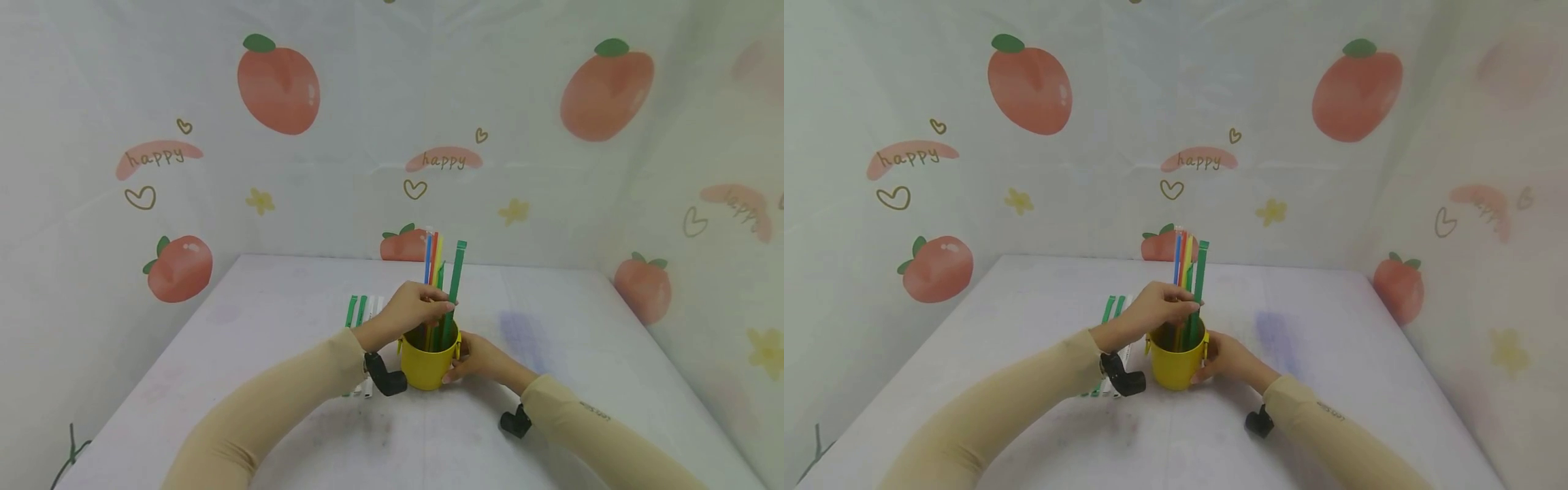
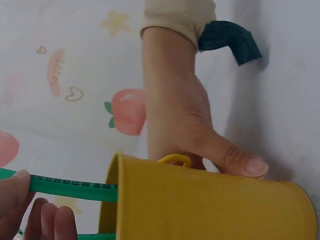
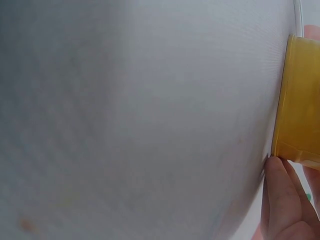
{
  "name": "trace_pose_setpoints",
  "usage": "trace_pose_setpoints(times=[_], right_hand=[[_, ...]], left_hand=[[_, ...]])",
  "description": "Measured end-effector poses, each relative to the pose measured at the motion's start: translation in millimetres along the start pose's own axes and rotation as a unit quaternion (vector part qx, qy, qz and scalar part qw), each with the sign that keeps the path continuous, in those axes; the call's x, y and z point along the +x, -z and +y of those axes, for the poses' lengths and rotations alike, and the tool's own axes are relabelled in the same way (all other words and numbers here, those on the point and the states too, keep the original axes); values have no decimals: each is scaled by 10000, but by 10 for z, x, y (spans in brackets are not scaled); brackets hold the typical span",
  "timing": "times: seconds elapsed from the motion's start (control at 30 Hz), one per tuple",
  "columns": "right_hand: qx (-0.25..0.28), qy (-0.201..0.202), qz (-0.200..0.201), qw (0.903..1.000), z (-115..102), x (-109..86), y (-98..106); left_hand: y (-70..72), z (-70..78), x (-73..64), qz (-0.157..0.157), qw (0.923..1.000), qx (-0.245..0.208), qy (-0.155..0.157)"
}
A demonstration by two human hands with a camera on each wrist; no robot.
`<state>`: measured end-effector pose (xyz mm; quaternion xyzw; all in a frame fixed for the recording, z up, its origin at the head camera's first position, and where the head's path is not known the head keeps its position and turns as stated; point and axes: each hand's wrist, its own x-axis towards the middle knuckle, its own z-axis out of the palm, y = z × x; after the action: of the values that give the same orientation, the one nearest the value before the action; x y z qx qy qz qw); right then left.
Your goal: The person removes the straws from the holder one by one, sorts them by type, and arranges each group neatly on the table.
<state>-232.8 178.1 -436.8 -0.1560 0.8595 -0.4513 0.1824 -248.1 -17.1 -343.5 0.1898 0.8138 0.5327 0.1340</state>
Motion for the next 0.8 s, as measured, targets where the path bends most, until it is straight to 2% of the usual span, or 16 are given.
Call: trace_pose_setpoints(times=[0.13, 0.27, 0.47, 0.6, 0.7, 0.8], right_hand=[[5, 8, 27, 10000, 6, 1, -1], [-32, 36, 39, 10000, 17, 6, -3], [-84, 112, 51, 9999, 29, 16, -3], [-67, 143, 41, 9999, 28, 14, -1], [-18, 150, 29, 9999, 26, 10, 1], [-8, 156, 29, 9999, 23, 6, 1]], left_hand=[[90, 37, -8, 223, 9988, -393, -189], [189, 75, -10, 504, 9935, -909, -462], [351, 144, -19, 922, 9789, -1575, -924], [485, 209, -39, 1171, 9659, -1970, -1205], [600, 258, -71, 1363, 9580, -2146, -1325], [721, 279, -94, 1555, 9535, -2237, -1292]])
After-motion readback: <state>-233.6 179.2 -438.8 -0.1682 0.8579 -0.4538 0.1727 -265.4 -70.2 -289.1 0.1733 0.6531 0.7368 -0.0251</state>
